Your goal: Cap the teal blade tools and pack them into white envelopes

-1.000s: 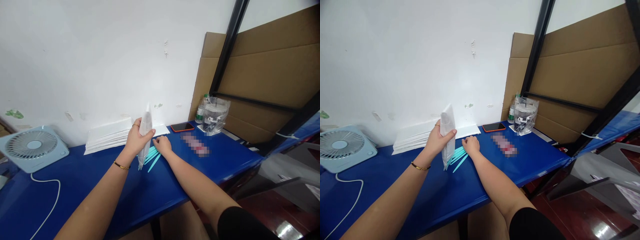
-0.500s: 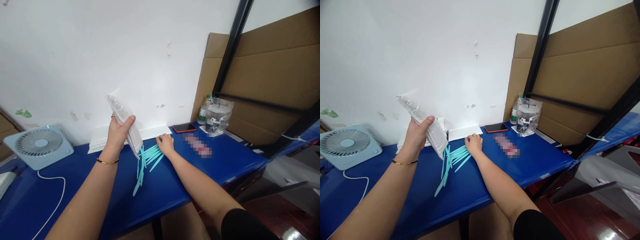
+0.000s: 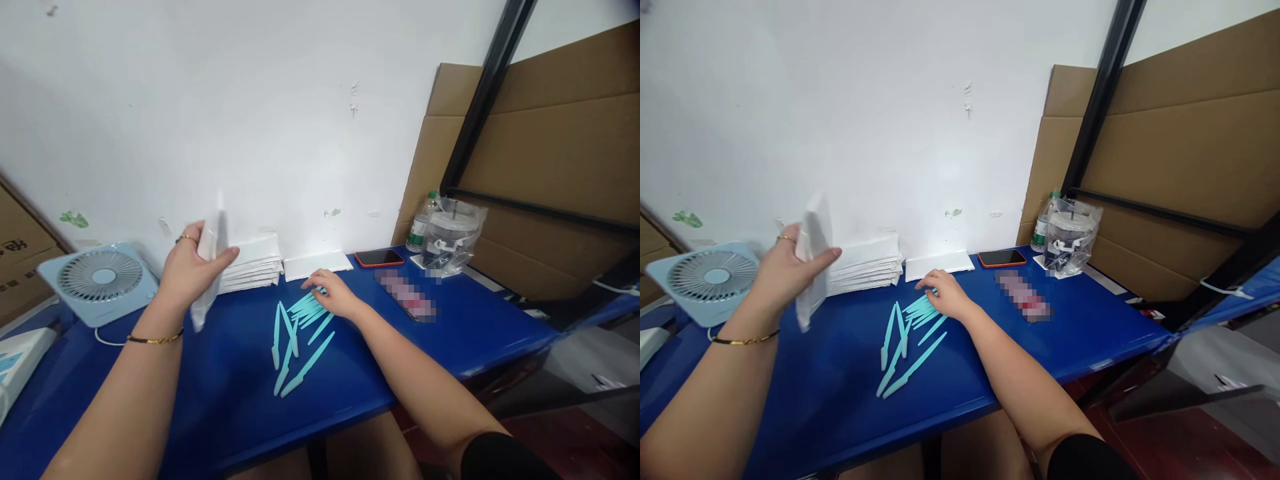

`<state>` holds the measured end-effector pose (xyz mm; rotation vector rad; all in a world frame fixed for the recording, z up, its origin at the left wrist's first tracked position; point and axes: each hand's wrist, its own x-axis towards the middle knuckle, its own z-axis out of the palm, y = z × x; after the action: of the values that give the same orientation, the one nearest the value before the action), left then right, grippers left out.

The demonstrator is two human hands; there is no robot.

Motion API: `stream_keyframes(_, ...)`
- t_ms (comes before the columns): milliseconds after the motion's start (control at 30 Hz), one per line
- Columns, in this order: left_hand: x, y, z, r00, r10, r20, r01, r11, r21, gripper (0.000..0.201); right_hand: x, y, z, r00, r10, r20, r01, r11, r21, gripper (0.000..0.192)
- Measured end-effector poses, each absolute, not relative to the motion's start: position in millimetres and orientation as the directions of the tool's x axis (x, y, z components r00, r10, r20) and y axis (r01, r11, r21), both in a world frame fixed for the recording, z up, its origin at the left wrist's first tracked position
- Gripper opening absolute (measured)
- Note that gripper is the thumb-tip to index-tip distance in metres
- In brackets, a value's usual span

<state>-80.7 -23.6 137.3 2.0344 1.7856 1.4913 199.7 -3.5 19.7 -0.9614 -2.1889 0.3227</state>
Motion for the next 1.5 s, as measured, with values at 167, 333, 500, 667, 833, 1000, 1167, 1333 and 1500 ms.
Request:
stream_keyframes(167,-97,-31,87,-0.108,0.948,0.299,0.979,0.05,0.198,0.113,219,4,20,-0.504,0.733,0.456,0.614,0.676,-0.408,0.034)
stream_keyframes(333,-51,-56,41,0.079,0.992,0.101,0.955,-0.104,0.278,0.078,236,17,12,-0.512,0.814,0.275,0.649,0.577,-0.496,0.043)
stream_keyframes(500,-7,-70,21,0.139,0.988,0.066,0.957,-0.151,0.247,0.069,242,18,11,-0.651,0.757,-0.06,0.666,0.531,-0.525,0.096)
stream_keyframes(667,-13,-73,23,0.315,0.949,0.01,0.882,-0.296,0.367,0.033,250,16,16,-0.713,0.7,-0.041,0.611,0.591,-0.527,0.09)
stream_keyframes(833,-22,-82,30,0.317,0.947,-0.049,0.906,-0.287,0.312,0.021,252,17,16,-0.686,0.728,0.006,0.622,0.59,-0.514,0.064)
stream_keyframes(1000,-16,-87,29,0.231,0.969,-0.09,0.972,-0.225,0.073,0.017,250,17,14,-0.677,0.735,0.011,0.625,0.584,-0.517,0.064)
stream_keyframes(1167,-16,-83,21,0.201,0.977,-0.07,0.977,-0.195,0.085,0.019,249,9,22,-0.653,0.757,0.032,0.645,0.577,-0.501,0.065)
stream_keyframes(1333,-30,-74,28,0.172,0.985,-0.024,0.954,-0.16,0.255,0.01,234,-19,45,-0.697,0.691,0.192,0.544,0.683,-0.487,0.044)
stream_keyframes(1500,-22,-70,37,0.049,0.999,0.005,0.543,-0.031,0.839,0.016,195,-53,44,-0.881,0.472,-0.01,0.418,0.769,-0.484,0.019)
